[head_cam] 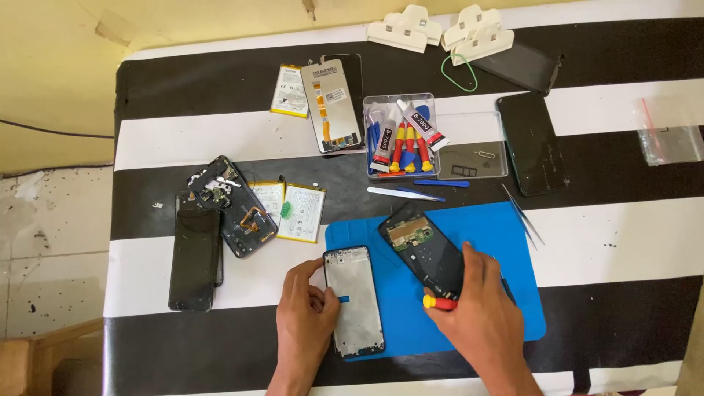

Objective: Disassembling and inspecting the internal components of a mobile phone using precision tools on a repair bench.

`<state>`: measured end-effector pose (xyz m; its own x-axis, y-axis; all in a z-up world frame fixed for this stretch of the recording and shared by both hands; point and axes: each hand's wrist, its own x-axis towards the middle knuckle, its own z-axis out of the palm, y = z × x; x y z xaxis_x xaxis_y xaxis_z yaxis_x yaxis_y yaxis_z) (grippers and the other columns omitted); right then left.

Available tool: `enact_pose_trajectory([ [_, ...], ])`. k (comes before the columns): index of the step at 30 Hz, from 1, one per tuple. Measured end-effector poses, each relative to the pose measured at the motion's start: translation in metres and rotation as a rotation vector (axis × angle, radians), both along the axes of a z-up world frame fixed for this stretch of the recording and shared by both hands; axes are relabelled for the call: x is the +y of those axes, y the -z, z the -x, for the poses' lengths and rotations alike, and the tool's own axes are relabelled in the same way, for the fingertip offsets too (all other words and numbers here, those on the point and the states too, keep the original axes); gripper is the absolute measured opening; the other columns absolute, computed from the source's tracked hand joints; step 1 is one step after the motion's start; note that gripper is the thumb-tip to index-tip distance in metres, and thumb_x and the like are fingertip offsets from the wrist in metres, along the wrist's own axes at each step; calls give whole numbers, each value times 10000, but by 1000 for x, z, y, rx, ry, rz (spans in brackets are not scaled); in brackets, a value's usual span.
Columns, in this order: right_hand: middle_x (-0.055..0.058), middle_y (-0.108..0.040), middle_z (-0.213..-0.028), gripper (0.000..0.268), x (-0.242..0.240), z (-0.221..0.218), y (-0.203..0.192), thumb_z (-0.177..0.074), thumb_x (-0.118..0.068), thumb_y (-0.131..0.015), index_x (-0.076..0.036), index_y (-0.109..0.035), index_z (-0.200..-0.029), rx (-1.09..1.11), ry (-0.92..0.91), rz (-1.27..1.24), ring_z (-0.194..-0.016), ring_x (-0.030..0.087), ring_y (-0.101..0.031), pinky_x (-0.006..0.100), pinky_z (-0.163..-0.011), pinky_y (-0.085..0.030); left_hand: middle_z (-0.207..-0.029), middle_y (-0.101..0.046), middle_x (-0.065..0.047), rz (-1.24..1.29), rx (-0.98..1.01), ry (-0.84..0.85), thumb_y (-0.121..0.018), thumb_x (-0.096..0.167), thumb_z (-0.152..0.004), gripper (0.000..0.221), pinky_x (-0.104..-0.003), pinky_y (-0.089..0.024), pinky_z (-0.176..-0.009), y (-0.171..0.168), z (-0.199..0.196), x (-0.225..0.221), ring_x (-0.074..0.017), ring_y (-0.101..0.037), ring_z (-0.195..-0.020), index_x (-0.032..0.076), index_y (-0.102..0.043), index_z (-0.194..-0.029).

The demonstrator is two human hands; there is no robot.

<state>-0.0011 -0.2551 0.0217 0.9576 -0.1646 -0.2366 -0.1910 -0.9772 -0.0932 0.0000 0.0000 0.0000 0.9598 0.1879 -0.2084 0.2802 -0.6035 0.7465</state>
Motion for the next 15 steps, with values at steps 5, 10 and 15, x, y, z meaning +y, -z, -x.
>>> enact_pose_trajectory([
  [5, 128, -464, -1449, 1083, 16, 10, -8, -731, -715, -759, -168, -318, -1555, 145, 217, -6, -1233, 303, -600, 402, -671, -704, -1243, -637, -40, 22, -57, 4, -672, 34, -823, 502, -296, -583, -619, 1, -3, -7, -138, -644, -665, 155, -602, -1305],
  [10, 126, -423, -1488, 1083, 22, 18, -8, -743, -686, -779, -171, -300, -1567, 256, 377, -46, -1287, 287, -579, 383, -730, -712, -1224, -616, -64, 98, -33, 33, -684, 54, -857, 516, -315, -571, -594, -1, -12, -18, -145, -626, -678, 137, -565, -1353],
  [15, 107, -384, -1490, 949, 23, 26, -5, -788, -576, -804, -182, -327, -1508, 291, 397, -81, -1360, 244, -503, 378, -762, -709, -1291, -607, -62, 140, -12, 138, -675, 90, -889, 571, -316, -602, -681, 7, -20, -24, -158, -665, -763, 128, -500, -1431],
])
